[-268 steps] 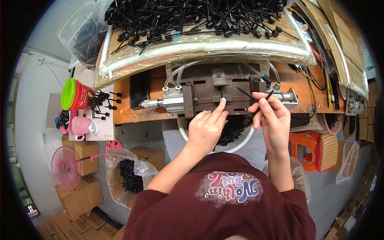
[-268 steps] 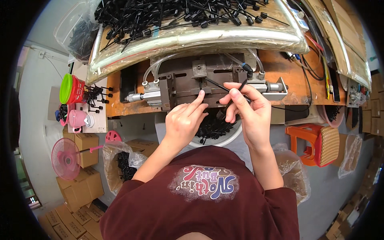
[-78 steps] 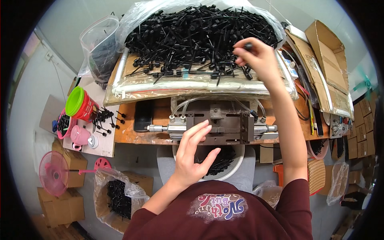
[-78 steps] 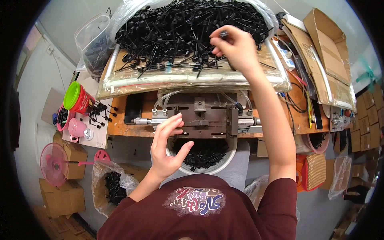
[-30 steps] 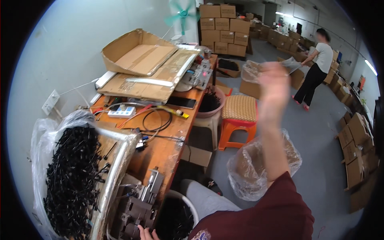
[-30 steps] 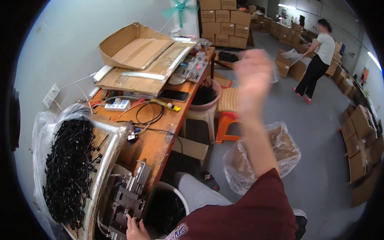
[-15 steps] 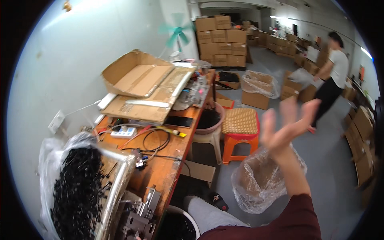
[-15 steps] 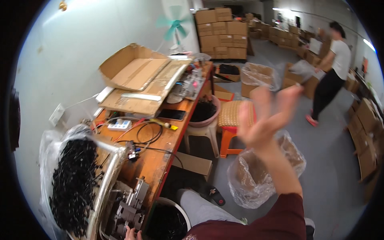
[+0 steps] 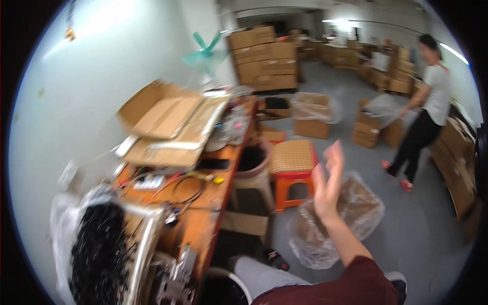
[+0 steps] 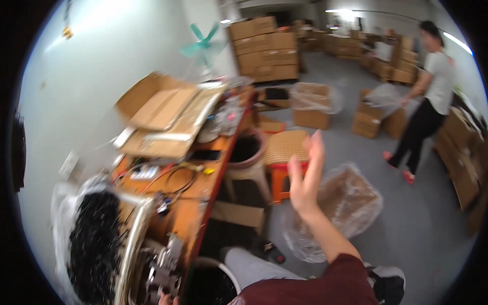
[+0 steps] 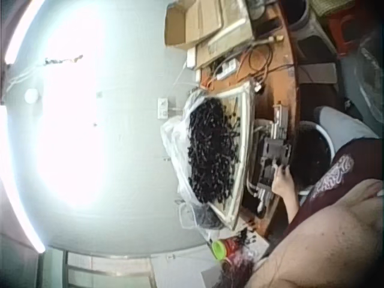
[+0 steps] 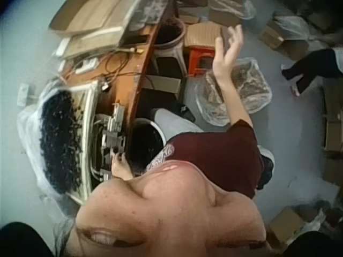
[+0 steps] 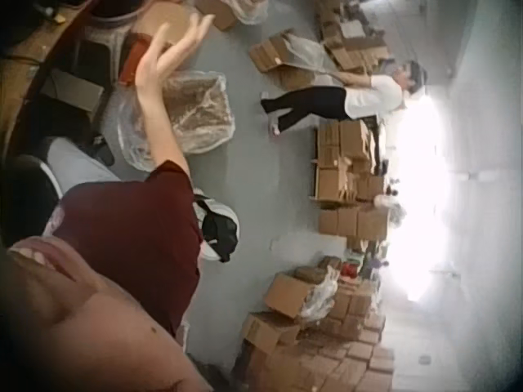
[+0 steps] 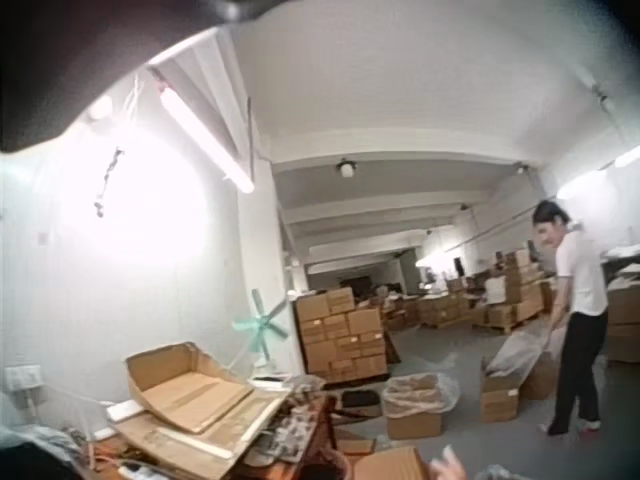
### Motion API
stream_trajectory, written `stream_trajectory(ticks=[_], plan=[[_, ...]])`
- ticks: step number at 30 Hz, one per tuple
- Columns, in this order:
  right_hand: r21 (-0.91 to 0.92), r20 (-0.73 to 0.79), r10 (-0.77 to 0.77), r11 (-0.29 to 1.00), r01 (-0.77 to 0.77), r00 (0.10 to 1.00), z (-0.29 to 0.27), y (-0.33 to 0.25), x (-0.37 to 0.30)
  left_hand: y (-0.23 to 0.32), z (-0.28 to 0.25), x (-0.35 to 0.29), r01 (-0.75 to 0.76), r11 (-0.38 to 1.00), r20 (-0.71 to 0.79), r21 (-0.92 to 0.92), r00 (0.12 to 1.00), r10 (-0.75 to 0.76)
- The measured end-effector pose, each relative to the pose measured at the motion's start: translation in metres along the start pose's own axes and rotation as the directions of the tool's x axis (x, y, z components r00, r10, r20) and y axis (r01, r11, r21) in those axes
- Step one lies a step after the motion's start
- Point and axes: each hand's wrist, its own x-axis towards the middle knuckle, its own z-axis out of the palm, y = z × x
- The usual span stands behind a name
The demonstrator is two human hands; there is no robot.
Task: The recorder is using a pneumatic assembly jig to join small black plastic components together.
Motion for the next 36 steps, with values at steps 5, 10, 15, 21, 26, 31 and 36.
stream_trajectory(ticks=[5, 10, 15, 21, 26, 31, 36], plan=[[-0.5, -0.269, -0.739, 0.655, 0.566, 0.617, -0.075, -0.062, 0.078, 0.007, -0.001, 0.007, 0.067, 0.997, 0.168, -0.028, 0.984, -0.061], [-0.401, -0.11, -0.66, 0.713, 0.575, 0.743, -0.054, -0.046, 0.047, -0.003, 0.01, 0.004, -0.063, 0.997, 0.029, 0.051, 0.998, 0.062], [0.061, 0.459, -0.24, 0.969, 0.239, 0.855, 0.036, -0.041, -0.093, -0.006, 0.017, 0.007, -0.02, 0.995, 0.006, 0.098, 1.0, 0.019], [0.605, 0.794, -0.602, 0.771, -0.198, 0.085, 0.082, -0.019, -0.319, -0.006, 0.029, 0.006, 0.052, 0.999, -0.021, 0.004, 0.998, -0.052], [0.822, 0.506, -0.72, 0.569, 0.012, -0.476, 0.092, 0.004, -0.436, -0.007, 0.034, 0.006, 0.161, 0.985, 0.068, -0.058, 0.985, -0.157], [0.814, 0.438, -0.661, 0.58, -0.045, -0.609, 0.089, 0.01, -0.477, -0.004, 0.033, 0.009, 0.102, 0.993, -0.043, -0.051, 0.994, -0.104], [0.818, 0.388, -0.678, 0.565, -0.105, -0.625, 0.09, 0.0, -0.464, -0.013, 0.024, 0.006, 0.111, 0.991, -0.102, -0.071, 0.988, -0.118]])
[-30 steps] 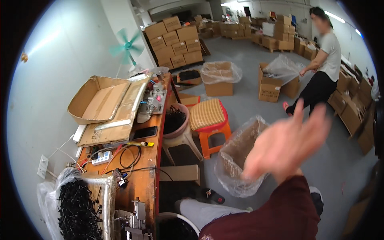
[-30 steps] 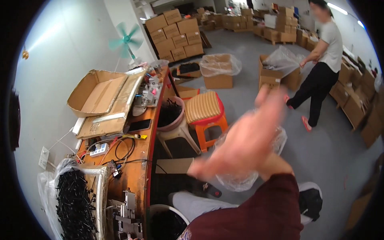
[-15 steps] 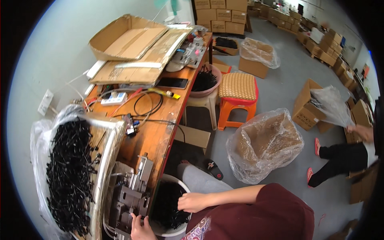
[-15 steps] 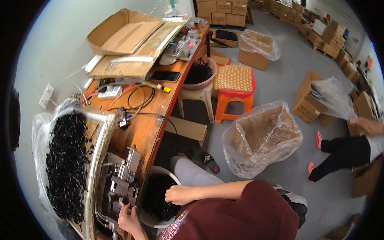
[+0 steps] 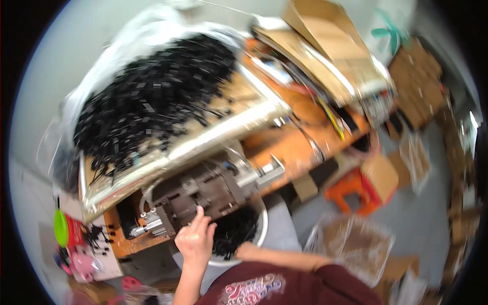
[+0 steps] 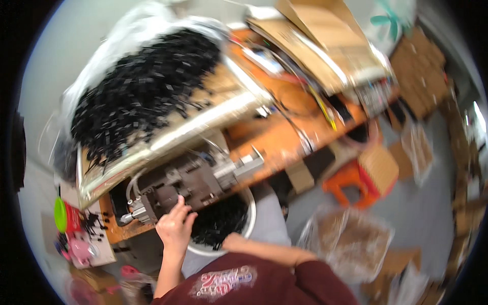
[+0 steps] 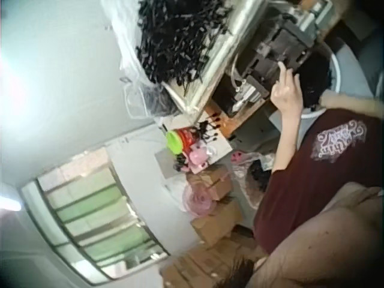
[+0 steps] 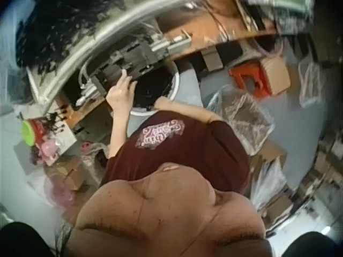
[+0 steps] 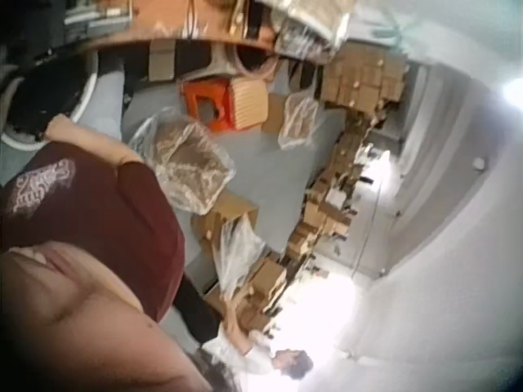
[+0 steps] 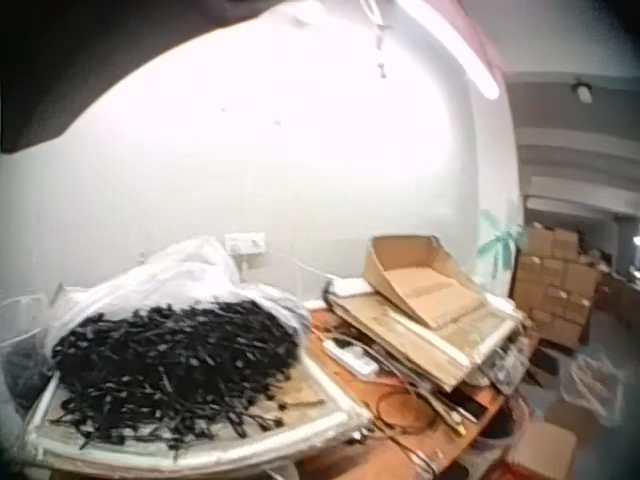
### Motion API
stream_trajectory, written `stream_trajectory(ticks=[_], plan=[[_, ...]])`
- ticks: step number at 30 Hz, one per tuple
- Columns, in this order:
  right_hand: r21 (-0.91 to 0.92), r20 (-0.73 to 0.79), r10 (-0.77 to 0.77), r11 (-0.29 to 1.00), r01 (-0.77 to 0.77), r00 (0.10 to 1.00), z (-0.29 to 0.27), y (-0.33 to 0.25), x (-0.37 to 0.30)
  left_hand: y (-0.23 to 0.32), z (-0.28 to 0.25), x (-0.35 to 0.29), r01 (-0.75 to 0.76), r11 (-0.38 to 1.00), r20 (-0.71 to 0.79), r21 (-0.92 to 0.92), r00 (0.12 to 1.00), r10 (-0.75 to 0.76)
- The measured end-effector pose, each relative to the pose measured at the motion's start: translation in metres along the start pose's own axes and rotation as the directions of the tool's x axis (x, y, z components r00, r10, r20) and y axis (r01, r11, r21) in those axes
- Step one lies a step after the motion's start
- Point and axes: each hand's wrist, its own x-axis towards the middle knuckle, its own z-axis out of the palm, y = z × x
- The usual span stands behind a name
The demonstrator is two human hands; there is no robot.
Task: The recorder is using a pneumatic assembly jig to join small black plastic components together.
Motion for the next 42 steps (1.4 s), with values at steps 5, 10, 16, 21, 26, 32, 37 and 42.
stream_trajectory(ticks=[5, 10, 16, 21, 26, 32, 37, 42], plan=[[0.048, 0.127, 0.13, 0.989, -0.137, 0.983, -0.019, 0.01, -0.016, 0.001, 0.008, -0.001, -0.011, 0.998, -0.055, -0.063, 0.998, 0.007], [0.204, 0.322, 0.141, 0.955, -0.214, 0.936, -0.061, -0.001, -0.011, -0.011, 0.002, -0.007, 0.027, 0.996, -0.019, -0.084, 0.999, -0.028], [0.212, 0.251, 0.314, 0.905, -0.369, 0.916, -0.104, -0.011, -0.011, -0.009, 0.013, -0.01, 0.02, 0.995, -0.007, -0.1, 1.0, -0.02], [0.309, 0.229, 0.318, 0.872, -0.379, 0.92, -0.108, -0.013, -0.021, -0.008, 0.009, -0.009, 0.033, 0.996, 0.001, -0.088, 0.999, -0.033], [0.301, 0.195, 0.346, 0.87, -0.391, 0.918, -0.117, -0.009, -0.018, -0.01, 0.014, -0.005, 0.041, 0.994, -0.006, -0.104, 0.999, -0.042], [0.384, 0.109, 0.369, 0.841, -0.382, 0.923, -0.116, -0.009, -0.022, -0.012, 0.01, -0.007, 0.059, 0.994, -0.035, -0.096, 0.997, -0.062], [0.339, 0.119, 0.369, 0.858, -0.387, 0.922, -0.111, -0.018, -0.042, -0.012, 0.012, -0.011, -0.004, 0.992, -0.028, -0.129, 1.0, 0.001], [0.336, 0.072, 0.411, 0.848, -0.41, 0.909, -0.115, -0.016, -0.037, -0.015, -0.01, -0.037, 0.035, 0.876, 0.09, -0.48, 0.996, 0.01]])
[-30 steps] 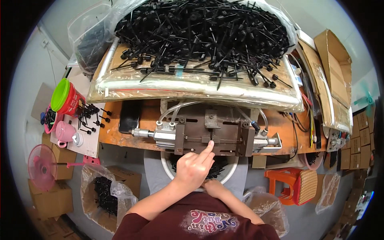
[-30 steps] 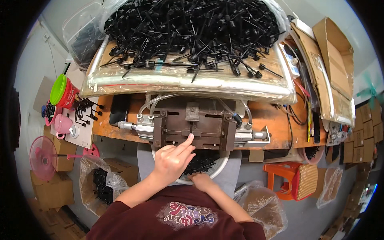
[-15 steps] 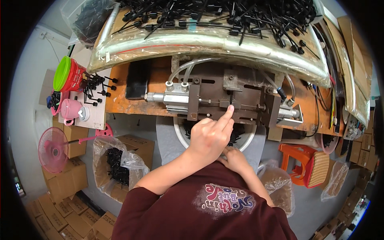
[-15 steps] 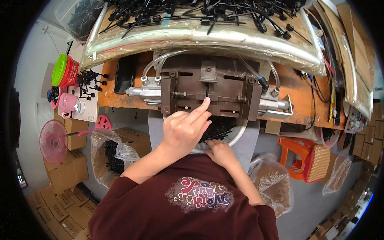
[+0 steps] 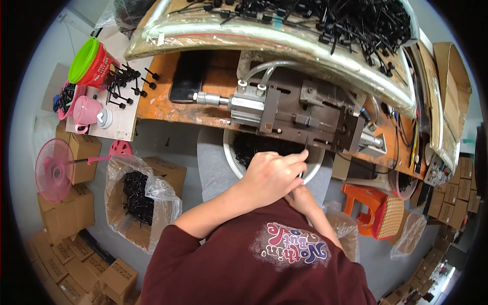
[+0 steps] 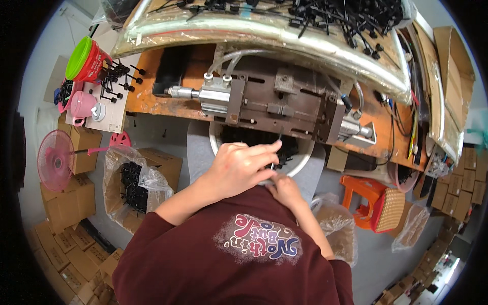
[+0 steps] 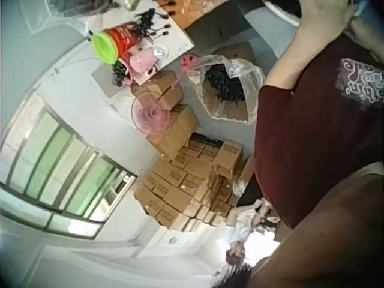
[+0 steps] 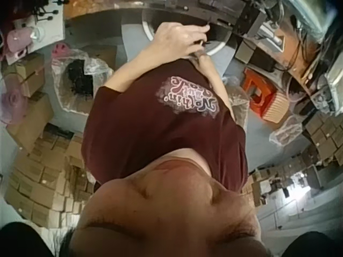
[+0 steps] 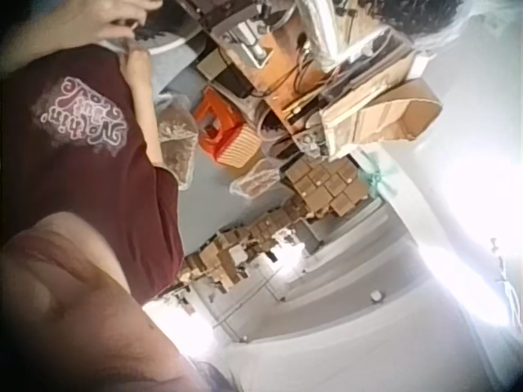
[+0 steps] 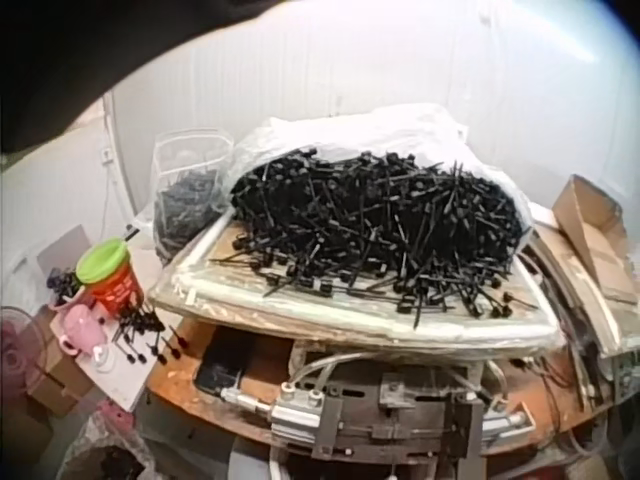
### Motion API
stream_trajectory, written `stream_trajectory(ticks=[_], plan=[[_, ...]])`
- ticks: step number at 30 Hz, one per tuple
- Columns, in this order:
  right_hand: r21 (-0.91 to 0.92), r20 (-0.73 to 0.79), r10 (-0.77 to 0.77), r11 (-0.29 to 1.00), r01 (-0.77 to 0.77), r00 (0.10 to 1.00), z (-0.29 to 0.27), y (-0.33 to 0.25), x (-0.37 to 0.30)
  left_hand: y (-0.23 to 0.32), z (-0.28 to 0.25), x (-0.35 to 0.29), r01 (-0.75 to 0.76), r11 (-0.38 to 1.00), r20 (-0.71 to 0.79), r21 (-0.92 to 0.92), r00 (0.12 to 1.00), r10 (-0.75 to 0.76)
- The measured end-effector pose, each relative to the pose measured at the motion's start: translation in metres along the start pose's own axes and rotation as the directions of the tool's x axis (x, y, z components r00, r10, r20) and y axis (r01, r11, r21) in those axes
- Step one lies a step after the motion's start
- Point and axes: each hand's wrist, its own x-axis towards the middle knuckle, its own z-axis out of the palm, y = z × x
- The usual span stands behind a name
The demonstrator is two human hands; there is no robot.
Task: The recorder is using a pneumatic assembly jig to join small black plastic components together.
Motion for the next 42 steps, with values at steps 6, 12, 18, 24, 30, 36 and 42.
stream_trajectory(ticks=[6, 12, 18, 24, 30, 36, 42], plan=[[-0.059, -0.075, -0.033, 0.998, 0.028, 0.997, 0.049, 0.022, 0.015, -0.055, 0.058, -0.065, 0.417, 0.882, 0.284, -0.219, 0.892, -0.351], [0.032, 0.173, 0.025, 0.999, -0.031, 0.985, 0.074, 0.031, 0.032, -0.113, 0.079, -0.122, 0.594, 0.792, -0.282, 0.144, 0.791, -0.542], [0.114, 0.37, 0.011, 0.992, -0.058, 0.929, 0.077, 0.024, 0.057, -0.211, 0.095, -0.138, 0.734, 0.603, -0.173, 0.312, 0.668, -0.723], [0.182, 0.22, -0.11, 0.981, 0.069, 0.969, 0.084, 0.021, 0.073, -0.206, 0.097, -0.138, 0.765, 0.581, -0.114, 0.279, 0.627, -0.771], [0.283, 0.193, -0.128, 0.956, 0.07, 0.973, 0.076, 0.029, 0.065, -0.207, 0.089, -0.136, 0.767, 0.573, -0.094, 0.289, 0.619, -0.78], [0.275, 0.185, -0.129, 0.959, 0.075, 0.974, 0.066, 0.035, 0.039, -0.195, 0.076, -0.134, 0.756, 0.502, -0.051, 0.42, 0.572, -0.819], [0.256, 0.234, -0.166, 0.961, 0.104, 0.958, 0.045, 0.044, 0.039, -0.19, 0.077, -0.12, 0.527, 0.459, 0.005, 0.715, 0.653, -0.757]])
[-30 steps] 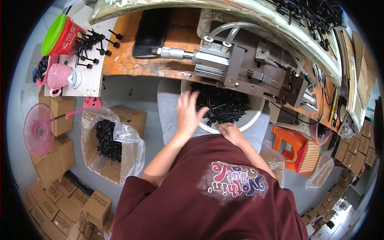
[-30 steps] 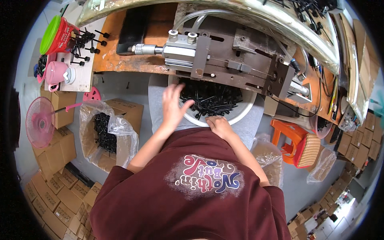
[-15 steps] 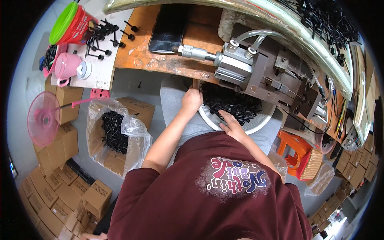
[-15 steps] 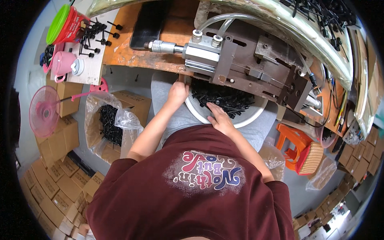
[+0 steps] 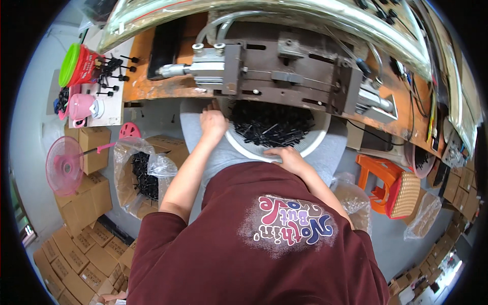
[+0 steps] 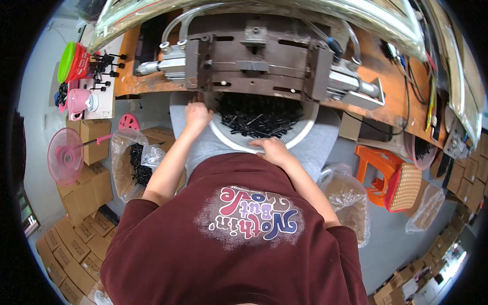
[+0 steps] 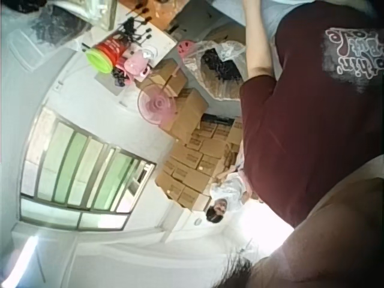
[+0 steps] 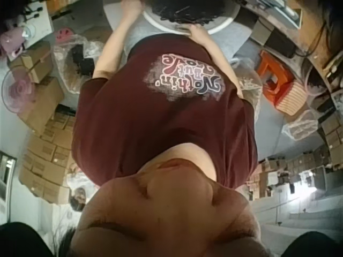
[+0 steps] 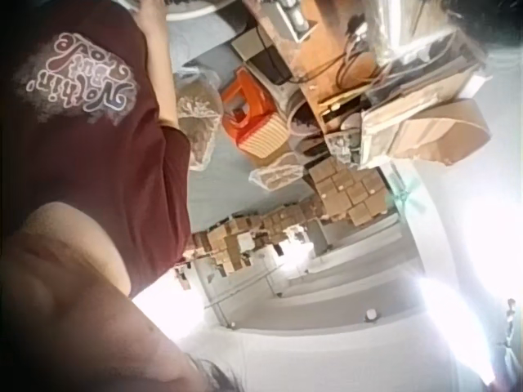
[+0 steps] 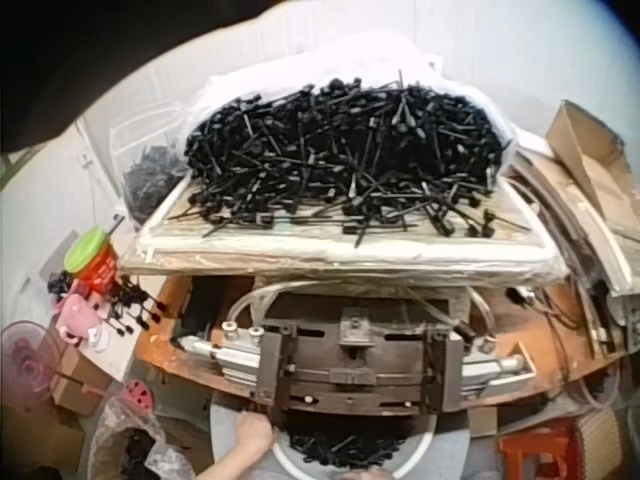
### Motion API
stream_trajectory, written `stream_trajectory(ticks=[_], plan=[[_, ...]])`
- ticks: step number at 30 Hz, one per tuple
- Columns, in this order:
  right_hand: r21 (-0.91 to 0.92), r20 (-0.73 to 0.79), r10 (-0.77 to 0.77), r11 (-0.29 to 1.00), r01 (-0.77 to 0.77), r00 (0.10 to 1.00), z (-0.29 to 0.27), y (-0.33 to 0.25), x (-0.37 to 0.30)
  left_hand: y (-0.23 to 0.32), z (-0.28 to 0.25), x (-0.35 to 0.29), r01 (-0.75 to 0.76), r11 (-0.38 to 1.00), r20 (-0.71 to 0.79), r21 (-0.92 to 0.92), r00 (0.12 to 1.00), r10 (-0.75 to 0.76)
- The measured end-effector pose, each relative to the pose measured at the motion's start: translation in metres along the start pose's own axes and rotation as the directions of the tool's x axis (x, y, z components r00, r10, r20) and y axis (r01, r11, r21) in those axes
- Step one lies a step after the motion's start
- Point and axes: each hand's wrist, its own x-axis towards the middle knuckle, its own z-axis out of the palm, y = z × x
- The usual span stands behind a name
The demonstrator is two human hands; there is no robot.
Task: The recorder is using a pneumatic assembly jig to join small black plastic components together.
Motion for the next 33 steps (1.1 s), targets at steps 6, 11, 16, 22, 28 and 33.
stream_trajectory(ticks=[6, 11, 16, 22, 28, 33], plan=[[-0.455, 0.055, -0.059, 0.887, 0.077, 0.997, -0.011, 0.001, -0.016, 0.002, -0.005, -0.003, 0.187, 0.949, 0.159, -0.253, 0.976, -0.15], [-0.541, -0.087, -0.275, 0.82, 0.187, 0.957, -0.003, 0.001, -0.033, 0.002, -0.007, -0.018, 0.3, 0.699, 0.259, -0.65, 0.951, -0.167], [-0.691, -0.25, -0.334, 0.719, 0.074, 0.909, -0.029, 0.006, -0.018, 0.017, -0.019, 0.007, 0.384, 0.328, 0.373, -0.863, 0.922, -0.098], [-0.723, -0.304, -0.452, 0.682, 0.105, 0.839, -0.024, 0.005, 0.018, 0.011, 0.017, 0.042, 0.184, 0.386, 0.077, -0.904, 0.958, -0.275], [-0.659, -0.12, -0.369, 0.724, 0.204, 0.922, 0.036, -0.009, 0.0, 0.02, 0.011, 0.019, 0.328, 0.247, 0.272, -0.912, 0.933, -0.235], [0.592, -0.301, 0.664, 0.693, -0.411, 0.685, 0.055, 0.08, 0.055, 0.031, 0.012, 0.011, 0.346, 0.157, 0.314, -0.925, 0.928, -0.2]])
